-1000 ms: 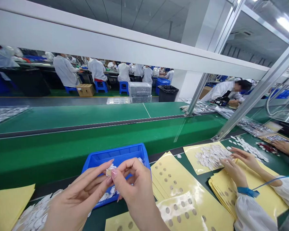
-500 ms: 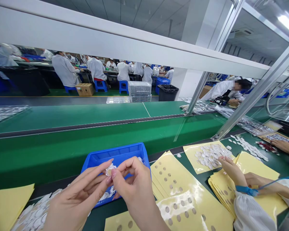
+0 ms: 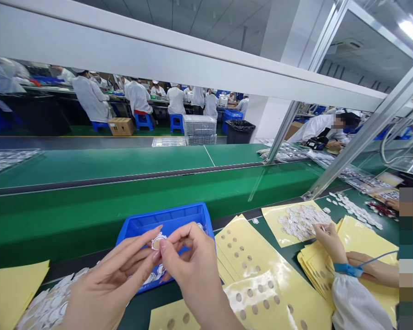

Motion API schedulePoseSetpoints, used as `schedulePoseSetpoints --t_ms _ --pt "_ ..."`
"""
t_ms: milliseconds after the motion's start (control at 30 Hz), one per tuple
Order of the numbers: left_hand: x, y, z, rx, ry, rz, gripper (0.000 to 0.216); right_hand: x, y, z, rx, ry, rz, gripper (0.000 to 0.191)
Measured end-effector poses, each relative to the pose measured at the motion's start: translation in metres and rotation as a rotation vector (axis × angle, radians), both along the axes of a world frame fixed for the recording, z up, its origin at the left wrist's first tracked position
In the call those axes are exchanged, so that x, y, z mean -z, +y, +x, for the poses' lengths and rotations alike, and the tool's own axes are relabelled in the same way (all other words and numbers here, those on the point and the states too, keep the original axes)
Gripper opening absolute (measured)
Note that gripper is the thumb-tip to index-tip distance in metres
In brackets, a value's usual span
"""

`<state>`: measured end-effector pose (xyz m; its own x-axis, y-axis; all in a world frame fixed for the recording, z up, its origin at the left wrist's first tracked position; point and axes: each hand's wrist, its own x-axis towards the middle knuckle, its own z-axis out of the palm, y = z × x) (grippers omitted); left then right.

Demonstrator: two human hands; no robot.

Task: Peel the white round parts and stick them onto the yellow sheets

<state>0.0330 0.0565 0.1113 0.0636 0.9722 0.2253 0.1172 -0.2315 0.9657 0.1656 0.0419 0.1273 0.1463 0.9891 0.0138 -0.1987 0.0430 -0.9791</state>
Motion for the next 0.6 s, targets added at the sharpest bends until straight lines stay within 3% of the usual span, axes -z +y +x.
schedulePoseSetpoints --t_ms 367,600 --pt "0.004 -0.001 -0.003 0.02 0.022 0.008 0.029 0.005 0.0 0.001 -0.008 -0.015 0.004 0.04" --pt "-0.008 -0.007 0.005 -0.049 -0.022 -0.084 0.027 0.008 -0.001 0.002 -0.026 -0.019 0.024 0.033"
